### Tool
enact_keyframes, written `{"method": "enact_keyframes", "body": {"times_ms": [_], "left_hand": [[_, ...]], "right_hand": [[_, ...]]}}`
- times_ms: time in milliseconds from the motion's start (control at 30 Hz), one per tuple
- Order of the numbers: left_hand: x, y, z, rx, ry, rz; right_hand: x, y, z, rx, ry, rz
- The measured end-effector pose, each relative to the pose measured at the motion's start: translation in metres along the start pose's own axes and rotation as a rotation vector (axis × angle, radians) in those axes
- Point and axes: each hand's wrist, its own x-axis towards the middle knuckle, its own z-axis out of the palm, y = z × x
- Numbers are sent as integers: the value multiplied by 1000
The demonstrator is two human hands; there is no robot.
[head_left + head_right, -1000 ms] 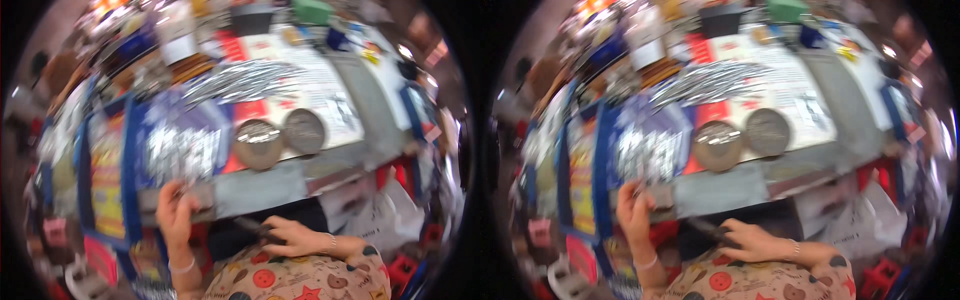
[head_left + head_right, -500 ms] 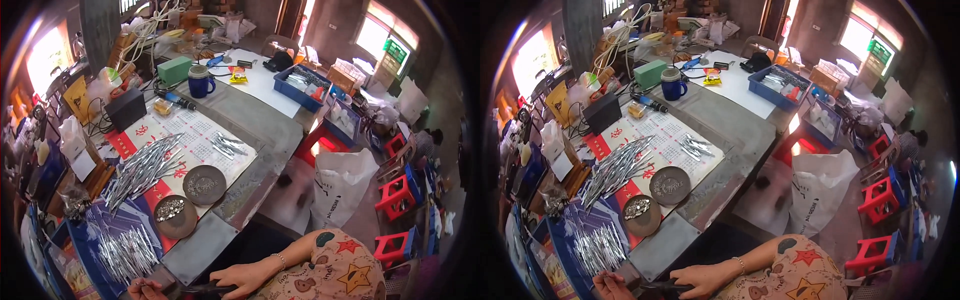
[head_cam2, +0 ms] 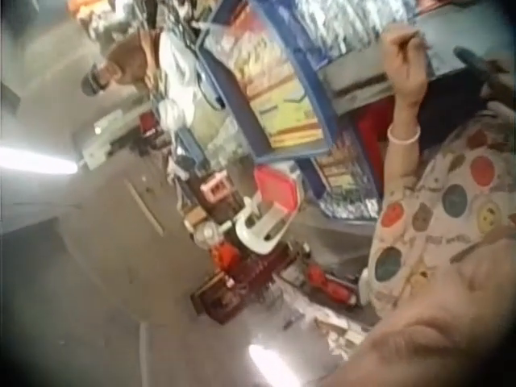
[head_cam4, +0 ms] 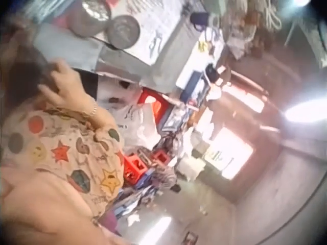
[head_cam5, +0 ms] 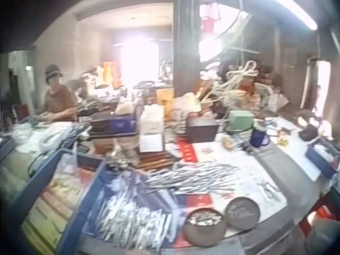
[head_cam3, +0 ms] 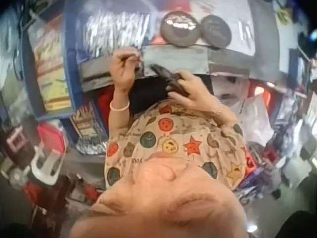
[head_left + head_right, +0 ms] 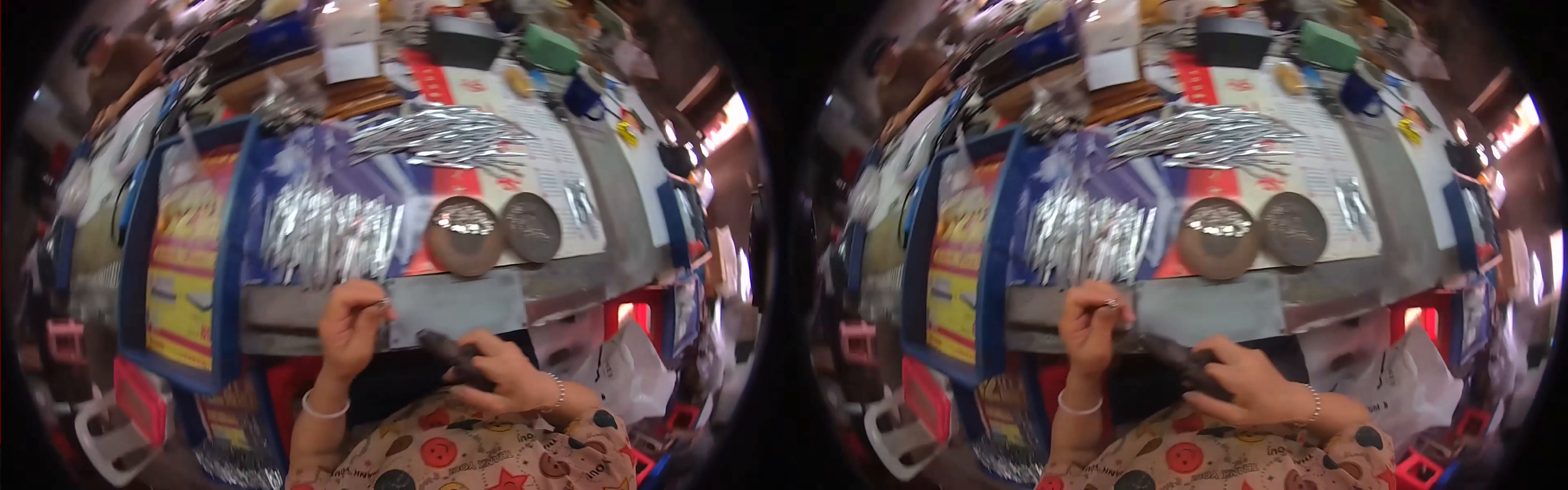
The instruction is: The person is assembling small metal components by crimping them with pliers onto long metal strips.
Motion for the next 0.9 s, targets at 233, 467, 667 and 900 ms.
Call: {"method": "enact_keyframes", "body": {"times_ms": [233,467,667,900], "left_hand": [[-7,6,-9,-28,-27,32],[-4,8,-12,-5,-46,48],[-7,8,-13,-2,-37,35],[-17,18,-3,-410,199,-194]], "right_hand": [[45,-20,-15,-315,99,-144],[71,-42,-22,-532,-73,-86],[71,-45,-23,-497,4,-138],[46,-42,-32,-350,-75,58]]}}
